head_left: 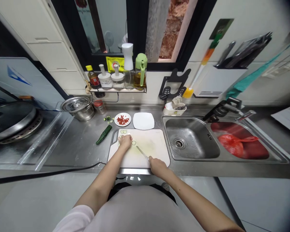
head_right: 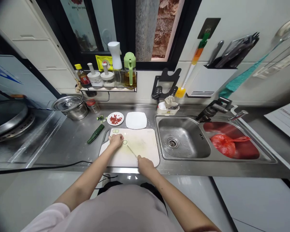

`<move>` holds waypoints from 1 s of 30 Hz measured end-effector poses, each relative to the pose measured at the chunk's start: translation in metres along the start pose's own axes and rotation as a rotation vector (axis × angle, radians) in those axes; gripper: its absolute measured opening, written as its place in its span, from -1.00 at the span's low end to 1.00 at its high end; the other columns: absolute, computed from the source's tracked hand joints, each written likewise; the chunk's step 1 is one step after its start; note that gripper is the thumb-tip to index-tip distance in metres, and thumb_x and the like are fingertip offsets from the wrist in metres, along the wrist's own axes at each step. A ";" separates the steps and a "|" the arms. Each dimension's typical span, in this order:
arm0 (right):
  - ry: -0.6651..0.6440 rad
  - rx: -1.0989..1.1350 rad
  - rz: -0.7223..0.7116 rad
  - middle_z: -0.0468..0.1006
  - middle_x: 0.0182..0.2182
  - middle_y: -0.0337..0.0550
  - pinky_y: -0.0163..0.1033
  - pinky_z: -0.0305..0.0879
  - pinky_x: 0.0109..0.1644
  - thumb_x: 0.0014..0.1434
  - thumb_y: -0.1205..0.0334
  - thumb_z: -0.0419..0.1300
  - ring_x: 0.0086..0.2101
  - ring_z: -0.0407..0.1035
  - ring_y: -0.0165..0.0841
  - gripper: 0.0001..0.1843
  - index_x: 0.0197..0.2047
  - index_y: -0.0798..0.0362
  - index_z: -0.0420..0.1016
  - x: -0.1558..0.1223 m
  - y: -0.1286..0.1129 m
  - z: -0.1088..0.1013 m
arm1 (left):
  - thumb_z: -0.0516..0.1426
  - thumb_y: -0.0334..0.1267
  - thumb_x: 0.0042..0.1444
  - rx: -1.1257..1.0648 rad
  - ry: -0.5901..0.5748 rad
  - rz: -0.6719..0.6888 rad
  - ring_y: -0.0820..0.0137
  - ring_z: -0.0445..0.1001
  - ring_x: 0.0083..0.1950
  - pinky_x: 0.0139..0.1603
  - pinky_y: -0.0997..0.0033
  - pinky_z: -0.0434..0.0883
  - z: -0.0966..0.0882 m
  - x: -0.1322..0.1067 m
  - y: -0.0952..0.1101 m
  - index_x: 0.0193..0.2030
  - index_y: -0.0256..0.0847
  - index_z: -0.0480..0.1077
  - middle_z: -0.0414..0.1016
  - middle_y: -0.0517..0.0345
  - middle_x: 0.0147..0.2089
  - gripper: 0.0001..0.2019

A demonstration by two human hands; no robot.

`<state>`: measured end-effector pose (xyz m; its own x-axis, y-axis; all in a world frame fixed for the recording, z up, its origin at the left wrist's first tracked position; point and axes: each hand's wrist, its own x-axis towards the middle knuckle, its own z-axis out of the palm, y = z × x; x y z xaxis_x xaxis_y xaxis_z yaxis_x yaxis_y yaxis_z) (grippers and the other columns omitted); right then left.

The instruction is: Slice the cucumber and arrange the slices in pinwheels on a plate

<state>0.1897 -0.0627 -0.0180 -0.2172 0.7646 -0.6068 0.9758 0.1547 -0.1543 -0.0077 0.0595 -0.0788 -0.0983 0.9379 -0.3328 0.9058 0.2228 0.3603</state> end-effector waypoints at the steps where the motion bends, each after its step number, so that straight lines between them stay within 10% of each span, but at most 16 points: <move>1: 0.000 0.002 -0.001 0.55 -0.14 0.18 -0.21 0.24 -0.21 0.20 0.47 -0.02 -0.11 0.47 -0.14 -0.63 0.08 0.16 0.30 -0.002 0.002 0.000 | 0.10 -0.34 0.07 0.001 0.001 0.001 0.11 0.35 0.11 0.08 0.07 0.07 -0.001 -0.001 0.001 -0.29 -0.07 0.48 0.60 0.08 -0.14 -0.85; 30: 0.184 0.143 0.170 0.57 -0.18 0.02 -0.26 0.13 -0.23 0.38 0.21 -0.17 -0.15 0.47 -0.24 -0.71 0.05 0.06 0.24 0.023 0.011 0.000 | 0.05 -0.32 0.19 -0.132 0.145 0.085 0.18 0.35 0.03 0.02 0.16 0.08 0.007 -0.051 0.014 -0.24 -0.11 0.44 0.57 0.10 -0.14 -0.87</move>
<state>0.1951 -0.0434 -0.0342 -0.0302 0.8745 -0.4840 0.9818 -0.0650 -0.1786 0.0127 0.0132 -0.0630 -0.0906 0.9812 -0.1704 0.8524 0.1649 0.4962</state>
